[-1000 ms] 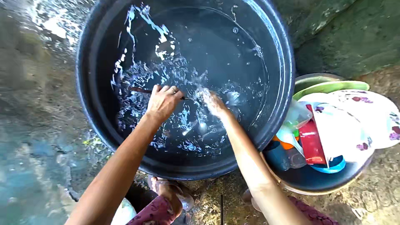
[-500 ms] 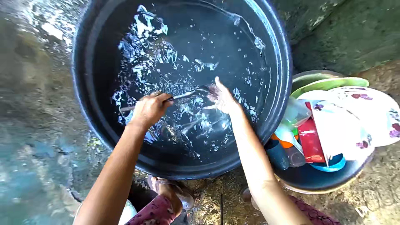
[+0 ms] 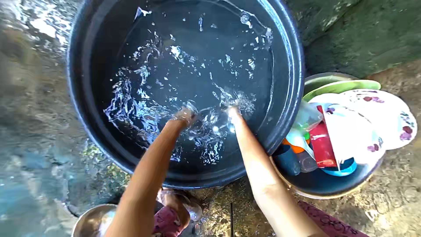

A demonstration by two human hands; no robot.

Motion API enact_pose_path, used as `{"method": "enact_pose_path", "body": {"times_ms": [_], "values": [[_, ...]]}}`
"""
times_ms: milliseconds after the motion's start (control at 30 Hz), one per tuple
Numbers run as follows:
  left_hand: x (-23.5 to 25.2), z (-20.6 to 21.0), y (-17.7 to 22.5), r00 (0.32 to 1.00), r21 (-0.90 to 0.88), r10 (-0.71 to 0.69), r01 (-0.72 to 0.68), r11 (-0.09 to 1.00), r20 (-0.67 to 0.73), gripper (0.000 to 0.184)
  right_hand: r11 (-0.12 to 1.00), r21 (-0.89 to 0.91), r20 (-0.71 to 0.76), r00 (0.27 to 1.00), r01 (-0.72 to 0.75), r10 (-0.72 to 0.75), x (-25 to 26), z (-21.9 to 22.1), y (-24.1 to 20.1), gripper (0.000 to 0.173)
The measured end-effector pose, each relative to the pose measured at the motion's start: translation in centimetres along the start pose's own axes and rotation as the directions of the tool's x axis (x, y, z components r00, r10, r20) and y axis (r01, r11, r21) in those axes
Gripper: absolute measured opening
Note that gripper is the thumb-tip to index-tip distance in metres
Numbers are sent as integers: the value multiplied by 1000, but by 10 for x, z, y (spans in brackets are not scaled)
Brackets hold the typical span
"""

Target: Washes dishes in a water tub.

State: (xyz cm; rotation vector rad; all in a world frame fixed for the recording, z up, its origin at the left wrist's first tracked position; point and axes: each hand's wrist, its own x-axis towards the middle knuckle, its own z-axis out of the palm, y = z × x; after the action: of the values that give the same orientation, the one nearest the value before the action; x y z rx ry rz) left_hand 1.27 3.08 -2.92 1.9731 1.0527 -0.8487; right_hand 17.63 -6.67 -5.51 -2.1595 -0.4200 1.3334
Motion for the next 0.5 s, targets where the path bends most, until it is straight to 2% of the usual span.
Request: {"method": "enact_pose_path", "body": {"times_ms": [67,100,133,200,233,267,300,333,367,400,433,467,500], "values": [[-13,-5,25,995,-68,-65,59,996,-75,43,1000,-5,-35,999,20,-20,6,1,1,50],[-15,-7,38,997,-139,-57,49,989,-60,42,993,95,-128,990,70,-58,9,0,2,51],[-13,-10,49,1000,-184,-27,27,983,3,40,965,223,-225,971,137,-86,9,-2,1,49],[-10,-6,45,989,-331,99,-58,942,110,37,834,445,-409,902,327,-136,12,-5,4,44],[-12,-2,36,975,-418,178,-108,902,131,34,763,518,-477,871,386,-117,15,-7,0,43],[-21,-3,29,966,-511,211,-106,853,151,33,726,573,-502,863,382,-58,15,-11,-7,48],[-33,-9,25,975,-545,194,-104,832,110,37,699,628,-466,884,342,-14,11,-14,-14,52],[-45,-13,25,986,-507,160,-119,854,38,40,675,687,-351,936,270,-18,3,-17,-22,54],[-56,-13,29,993,-463,115,-118,879,-34,43,660,729,-187,980,182,-64,-10,-19,-31,54],[-65,-9,37,992,-433,79,-113,894,-96,45,681,724,-24,991,107,-130,-24,-22,-38,54],[-70,0,44,984,-424,66,-132,896,-167,45,723,685,113,969,84,-220,-38,-25,-44,54],[-76,9,55,972,-439,74,-169,883,-224,44,754,649,186,938,107,-292,-52,-28,-49,50],[-81,17,67,961,-485,102,-219,847,-256,41,762,630,196,919,149,-342,-65,-32,-53,46]]}}
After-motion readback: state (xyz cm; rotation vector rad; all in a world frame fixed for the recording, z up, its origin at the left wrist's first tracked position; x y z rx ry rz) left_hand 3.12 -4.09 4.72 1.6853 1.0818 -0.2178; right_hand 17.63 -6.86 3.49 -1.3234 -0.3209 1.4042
